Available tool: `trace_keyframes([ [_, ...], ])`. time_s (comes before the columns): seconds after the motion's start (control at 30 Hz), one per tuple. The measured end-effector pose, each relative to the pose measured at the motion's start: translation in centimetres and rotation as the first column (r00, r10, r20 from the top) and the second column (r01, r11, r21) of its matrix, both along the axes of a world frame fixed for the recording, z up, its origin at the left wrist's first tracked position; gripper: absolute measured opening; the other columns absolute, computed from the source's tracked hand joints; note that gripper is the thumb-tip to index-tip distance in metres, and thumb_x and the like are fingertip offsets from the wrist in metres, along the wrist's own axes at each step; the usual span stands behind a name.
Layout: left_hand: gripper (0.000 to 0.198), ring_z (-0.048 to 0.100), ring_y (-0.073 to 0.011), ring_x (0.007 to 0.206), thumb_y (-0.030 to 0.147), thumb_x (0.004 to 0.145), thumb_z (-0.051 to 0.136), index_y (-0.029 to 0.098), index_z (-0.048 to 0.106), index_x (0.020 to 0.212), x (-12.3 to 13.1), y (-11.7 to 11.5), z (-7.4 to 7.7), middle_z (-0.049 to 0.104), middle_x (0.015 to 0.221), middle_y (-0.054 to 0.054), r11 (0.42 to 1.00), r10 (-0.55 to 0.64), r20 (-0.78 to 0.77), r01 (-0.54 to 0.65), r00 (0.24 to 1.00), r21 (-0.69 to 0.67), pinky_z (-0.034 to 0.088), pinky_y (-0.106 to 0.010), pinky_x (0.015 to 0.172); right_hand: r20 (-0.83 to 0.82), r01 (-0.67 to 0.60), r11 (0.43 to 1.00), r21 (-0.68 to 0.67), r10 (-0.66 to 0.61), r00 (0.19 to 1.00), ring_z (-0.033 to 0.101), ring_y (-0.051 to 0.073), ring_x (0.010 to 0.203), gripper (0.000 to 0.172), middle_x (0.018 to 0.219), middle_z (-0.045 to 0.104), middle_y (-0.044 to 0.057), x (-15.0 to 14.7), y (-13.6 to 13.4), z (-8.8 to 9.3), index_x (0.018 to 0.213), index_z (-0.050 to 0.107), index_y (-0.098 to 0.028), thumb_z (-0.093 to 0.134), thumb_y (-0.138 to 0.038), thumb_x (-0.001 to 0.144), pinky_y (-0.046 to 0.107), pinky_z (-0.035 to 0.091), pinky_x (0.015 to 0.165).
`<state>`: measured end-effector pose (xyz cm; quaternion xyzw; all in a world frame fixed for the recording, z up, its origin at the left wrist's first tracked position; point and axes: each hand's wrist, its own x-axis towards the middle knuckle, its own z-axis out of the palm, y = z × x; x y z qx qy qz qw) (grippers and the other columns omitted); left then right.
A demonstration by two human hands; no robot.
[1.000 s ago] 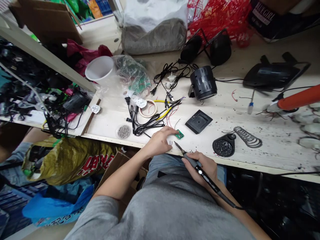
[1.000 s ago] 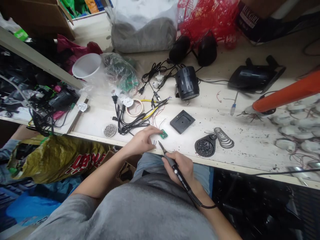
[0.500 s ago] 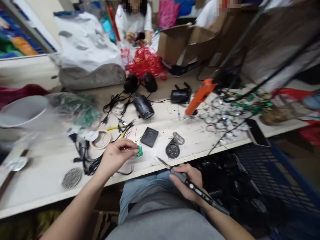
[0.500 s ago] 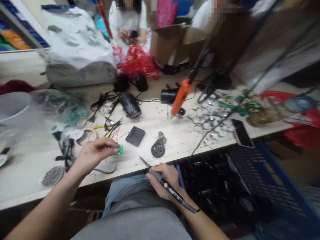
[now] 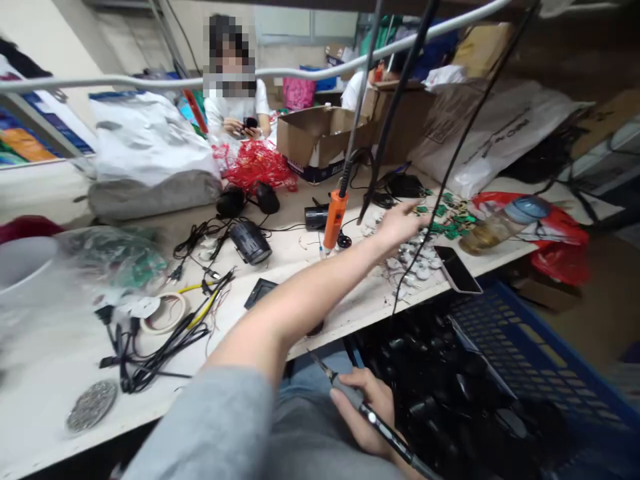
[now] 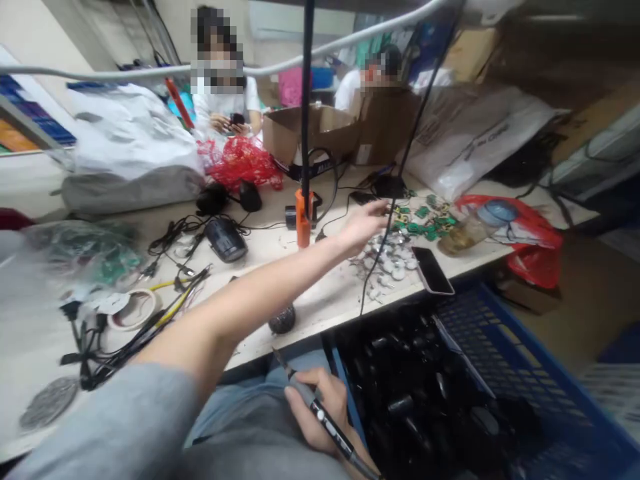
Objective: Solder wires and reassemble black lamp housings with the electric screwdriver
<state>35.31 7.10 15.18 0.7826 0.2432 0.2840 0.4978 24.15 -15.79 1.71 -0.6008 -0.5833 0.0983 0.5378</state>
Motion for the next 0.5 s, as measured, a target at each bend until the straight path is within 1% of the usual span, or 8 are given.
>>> trace_keyframes([
  [0.07,0.022,0.071,-0.0172,0.097,0.004,0.088,0.061,0.016,0.071,0.103,-0.2,-0.6,0.4,0.075,0.106,-0.007,1.000,0.015,-0.085,-0.016,0.996,-0.012,0.059,-0.028,0.085,-0.021,0.031,0.999,-0.007,-0.031,0.999,0.066,0.014,0.051,0.007,0.068,0.069,-0.002,0.4,-0.3,-0.8,0.090,0.063,-0.025,0.068,-0.029,0.086,0.022,0.056,0.050],
  [0.13,0.020,0.071,-0.0190,0.098,0.001,0.082,0.067,0.018,0.073,0.089,-2.7,-1.3,0.7,0.076,0.096,-0.003,0.998,-0.061,-0.204,0.063,0.977,0.002,0.058,-0.027,0.086,-0.041,0.043,0.998,-0.035,-0.045,0.998,0.069,0.017,0.055,0.010,0.069,0.070,0.000,0.7,-0.4,-1.5,0.089,0.066,-0.025,0.069,-0.033,0.087,0.025,0.059,0.054],
  [0.23,0.022,0.072,-0.0168,0.088,0.003,0.081,0.071,0.021,0.069,0.069,-9.3,-2.1,1.4,0.074,0.082,0.001,0.968,-0.160,-0.251,0.201,0.955,0.147,0.057,-0.027,0.080,-0.033,-0.050,0.998,-0.047,0.049,0.998,0.070,0.018,0.056,0.010,0.068,0.070,0.001,1.1,0.1,-1.8,0.089,0.067,-0.024,0.070,-0.034,0.087,0.025,0.060,0.054],
  [0.3,0.022,0.071,-0.0153,0.079,0.007,0.081,0.073,0.021,0.067,0.065,-14.8,-1.8,1.8,0.074,0.076,0.001,0.961,-0.139,-0.257,0.193,0.956,0.199,0.055,-0.027,0.074,-0.033,-0.146,0.989,-0.018,0.145,0.989,0.068,0.017,0.054,0.008,0.065,0.068,0.000,1.3,0.8,-1.5,0.090,0.067,-0.025,0.070,-0.032,0.088,0.023,0.058,0.052],
  [0.33,0.018,0.071,-0.0149,0.076,0.009,0.080,0.074,0.021,0.069,0.068,-17.7,-1.2,1.8,0.074,0.076,0.002,0.974,-0.086,-0.255,0.135,0.963,0.181,0.054,-0.026,0.072,-0.029,-0.185,0.983,-0.006,0.185,0.982,0.068,0.016,0.054,0.007,0.065,0.068,-0.001,1.4,1.2,-1.2,0.091,0.067,-0.025,0.069,-0.031,0.088,0.023,0.058,0.052],
  [0.4,0.012,0.070,-0.0147,0.074,0.011,0.079,0.072,0.021,0.072,0.073,-23.7,0.7,1.3,0.074,0.076,0.003,0.977,0.136,-0.253,-0.088,0.958,0.193,0.054,-0.027,0.074,0.002,-0.230,0.973,0.014,0.230,0.973,0.070,0.017,0.058,0.008,0.068,0.070,0.000,1.4,2.1,-0.5,0.093,0.067,-0.025,0.070,-0.030,0.088,0.024,0.060,0.056],
  [0.47,0.004,0.070,-0.0164,0.078,0.017,0.080,0.071,0.019,0.075,0.078,-29.1,3.2,0.2,0.075,0.081,0.000,0.910,0.403,-0.268,-0.352,0.875,0.218,0.054,-0.030,0.079,0.013,-0.258,0.966,0.035,0.257,0.966,0.072,0.017,0.062,0.011,0.074,0.072,0.001,1.2,3.0,0.2,0.096,0.067,-0.024,0.071,-0.030,0.088,0.024,0.062,0.059],
  [0.5,0.004,0.070,-0.0177,0.079,0.021,0.079,0.072,0.018,0.075,0.080,-31.4,4.5,-0.5,0.076,0.082,-0.003,0.841,0.539,-0.282,-0.486,0.794,0.239,0.054,-0.031,0.080,-0.008,-0.286,0.958,0.033,0.286,0.958,0.072,0.016,0.063,0.012,0.077,0.073,0.002,1.0,3.4,0.5,0.099,0.067,-0.024,0.070,-0.028,0.088,0.024,0.062,0.059],
])
